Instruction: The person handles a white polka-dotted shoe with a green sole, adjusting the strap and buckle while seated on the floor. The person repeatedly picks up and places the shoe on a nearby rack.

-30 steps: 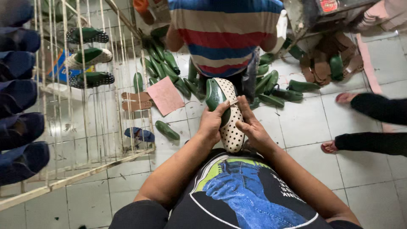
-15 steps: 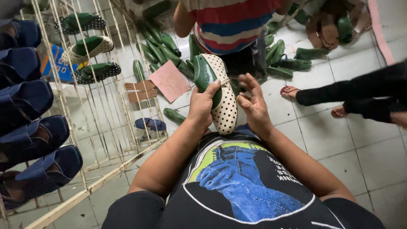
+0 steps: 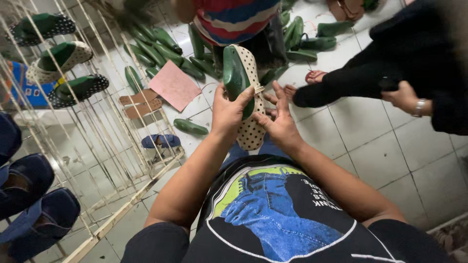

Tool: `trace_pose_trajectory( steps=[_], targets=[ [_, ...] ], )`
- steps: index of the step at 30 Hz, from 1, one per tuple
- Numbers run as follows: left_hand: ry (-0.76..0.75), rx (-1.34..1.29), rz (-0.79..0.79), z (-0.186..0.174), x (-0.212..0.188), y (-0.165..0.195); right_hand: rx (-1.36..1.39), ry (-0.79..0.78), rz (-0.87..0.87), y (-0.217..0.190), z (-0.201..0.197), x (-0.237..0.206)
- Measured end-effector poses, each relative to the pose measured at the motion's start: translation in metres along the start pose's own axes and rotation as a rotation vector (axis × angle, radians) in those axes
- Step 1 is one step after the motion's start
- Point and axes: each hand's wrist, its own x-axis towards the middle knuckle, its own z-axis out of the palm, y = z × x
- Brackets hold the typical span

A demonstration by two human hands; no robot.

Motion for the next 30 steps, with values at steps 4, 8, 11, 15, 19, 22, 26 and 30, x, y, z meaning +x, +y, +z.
trace_pose_trajectory(
  steps=[4, 8, 11, 15, 19, 22, 26, 30],
  targets=[
    [0.029, -0.009, 0.036, 0.008, -0.005, -0.022, 0.086, -0.086, -0.038, 0.006, -0.004, -0.013],
    [0.087, 0.015, 0.056, 0.018, -0.024, -0.042, -0.035, -0.08, -0.054, 0.012, -0.021, -0.027],
    [0.147, 0.038, 0.143, 0.026, -0.045, -0.05, -0.021, -0.095, 0.044, 0.015, -0.032, -0.039],
    [0.21, 0.121, 0.145, 0.023, -0.076, -0.047, 0.152, -0.26, 0.196, 0.018, -0.034, -0.051],
    [0.062, -0.125, 0.121, 0.013, -0.099, -0.043, 0.377, -0.296, 0.206, 0.023, -0.032, -0.058],
    [0.041, -0.013, 0.176, -0.019, -0.115, -0.04, 0.54, -0.329, 0.257, 0.029, -0.024, -0.057],
    [0.176, 0.015, 0.074, -0.07, -0.131, -0.047, 0.594, -0.337, 0.255, 0.032, 0.002, -0.04],
    [0.248, -0.014, 0.043, -0.132, -0.144, -0.066, 0.583, -0.255, 0.198, 0.034, 0.037, -0.024]
  ],
)
